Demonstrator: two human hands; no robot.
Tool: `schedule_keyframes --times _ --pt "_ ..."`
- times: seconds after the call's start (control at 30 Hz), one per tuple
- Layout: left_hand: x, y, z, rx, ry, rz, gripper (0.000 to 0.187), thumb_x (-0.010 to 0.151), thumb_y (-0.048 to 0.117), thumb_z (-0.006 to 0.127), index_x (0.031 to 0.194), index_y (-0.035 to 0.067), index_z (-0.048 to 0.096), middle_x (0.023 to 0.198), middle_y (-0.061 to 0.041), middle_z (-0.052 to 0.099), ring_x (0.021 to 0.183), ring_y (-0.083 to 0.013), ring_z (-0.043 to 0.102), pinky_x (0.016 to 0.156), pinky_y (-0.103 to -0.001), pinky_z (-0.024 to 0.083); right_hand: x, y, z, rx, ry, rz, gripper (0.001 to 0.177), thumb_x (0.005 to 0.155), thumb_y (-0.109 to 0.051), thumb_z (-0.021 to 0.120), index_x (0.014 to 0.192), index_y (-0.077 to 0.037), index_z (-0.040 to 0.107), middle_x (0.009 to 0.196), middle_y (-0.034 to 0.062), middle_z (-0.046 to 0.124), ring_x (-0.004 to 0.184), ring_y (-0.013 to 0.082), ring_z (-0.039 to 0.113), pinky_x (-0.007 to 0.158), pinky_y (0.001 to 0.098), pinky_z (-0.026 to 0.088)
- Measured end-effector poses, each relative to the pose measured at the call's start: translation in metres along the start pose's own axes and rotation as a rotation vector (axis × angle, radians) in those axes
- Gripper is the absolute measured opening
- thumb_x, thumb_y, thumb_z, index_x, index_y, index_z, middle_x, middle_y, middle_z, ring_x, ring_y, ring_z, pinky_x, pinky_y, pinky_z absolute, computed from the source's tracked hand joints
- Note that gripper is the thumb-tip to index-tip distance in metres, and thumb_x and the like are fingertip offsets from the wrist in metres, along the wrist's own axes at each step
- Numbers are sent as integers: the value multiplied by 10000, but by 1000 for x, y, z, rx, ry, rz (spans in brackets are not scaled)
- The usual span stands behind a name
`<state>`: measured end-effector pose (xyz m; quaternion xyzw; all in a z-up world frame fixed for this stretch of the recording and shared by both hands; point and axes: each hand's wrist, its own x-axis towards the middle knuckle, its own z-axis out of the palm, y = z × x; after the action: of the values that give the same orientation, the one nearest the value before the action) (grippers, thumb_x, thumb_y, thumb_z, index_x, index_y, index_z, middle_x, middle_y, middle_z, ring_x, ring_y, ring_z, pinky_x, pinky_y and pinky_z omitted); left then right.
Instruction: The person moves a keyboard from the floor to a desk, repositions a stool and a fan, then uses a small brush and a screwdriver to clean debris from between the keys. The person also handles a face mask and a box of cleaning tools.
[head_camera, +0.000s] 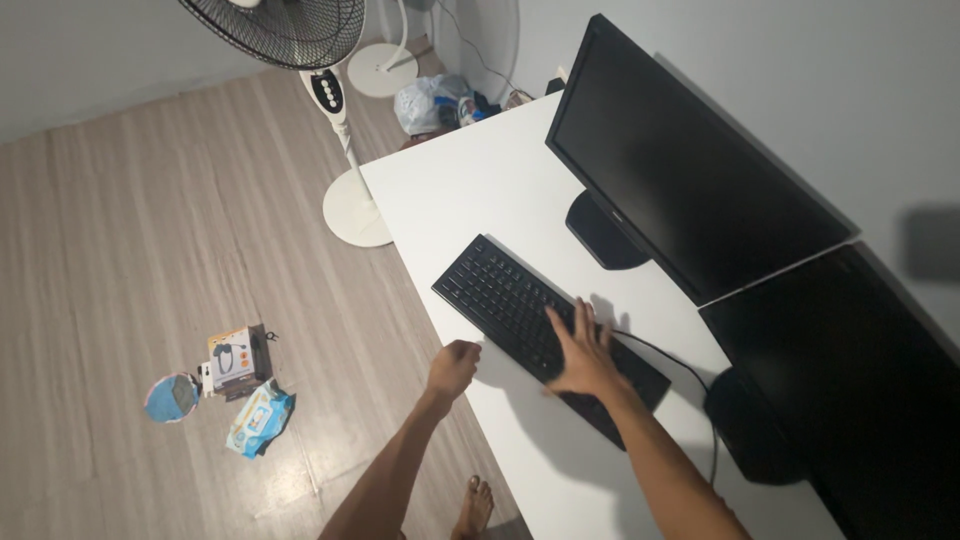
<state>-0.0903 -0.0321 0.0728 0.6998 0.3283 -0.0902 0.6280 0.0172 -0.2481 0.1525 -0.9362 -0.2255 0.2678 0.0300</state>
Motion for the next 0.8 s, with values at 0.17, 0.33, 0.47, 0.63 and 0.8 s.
schedule_keyframes --times 0.17,0.33,0.47,0.63,0.8 --pt "-7 12 -1 -102 59 101 381 996 316 538 1227 50 683 1079 -54 740 913 -160 696 748 -315 569 28 -19 6 337 306 -172 1244 654 -471 941 1592 -179 177 1619 299 66 1524 467 93 1206 634 138" --pt "-14 23 -19 -328 126 171 472 1021 407 503 1293 46 643 1232 -108 691 1097 -213 654 872 -359 560 61 -70 17 803 447 -359 810 886 -298 786 1556 -131 363 1608 191 422 1489 342 384 1192 464 328" --pt "-12 22 -49 -555 197 274 541 1031 467 443 1333 50 610 1311 -106 654 1185 -239 618 931 -395 548 49 -122 2 1248 295 -317 646 945 -194 677 1528 -115 411 1467 151 589 1337 258 532 1108 387 418" --pt "-32 33 -110 -749 302 381 589 1040 502 396 1358 44 587 1335 -106 645 1217 -237 595 962 -417 539 49 -163 1 1522 215 -453 589 989 -178 630 1521 -65 406 1370 166 642 1271 226 608 1005 381 534" --pt "-91 31 -183 -813 426 500 593 1035 510 410 1380 58 580 1345 -93 640 1158 -217 583 934 -404 525 25 -221 -8 1565 140 -536 550 1020 -211 595 1511 -67 394 1317 175 681 1246 249 640 971 380 550"
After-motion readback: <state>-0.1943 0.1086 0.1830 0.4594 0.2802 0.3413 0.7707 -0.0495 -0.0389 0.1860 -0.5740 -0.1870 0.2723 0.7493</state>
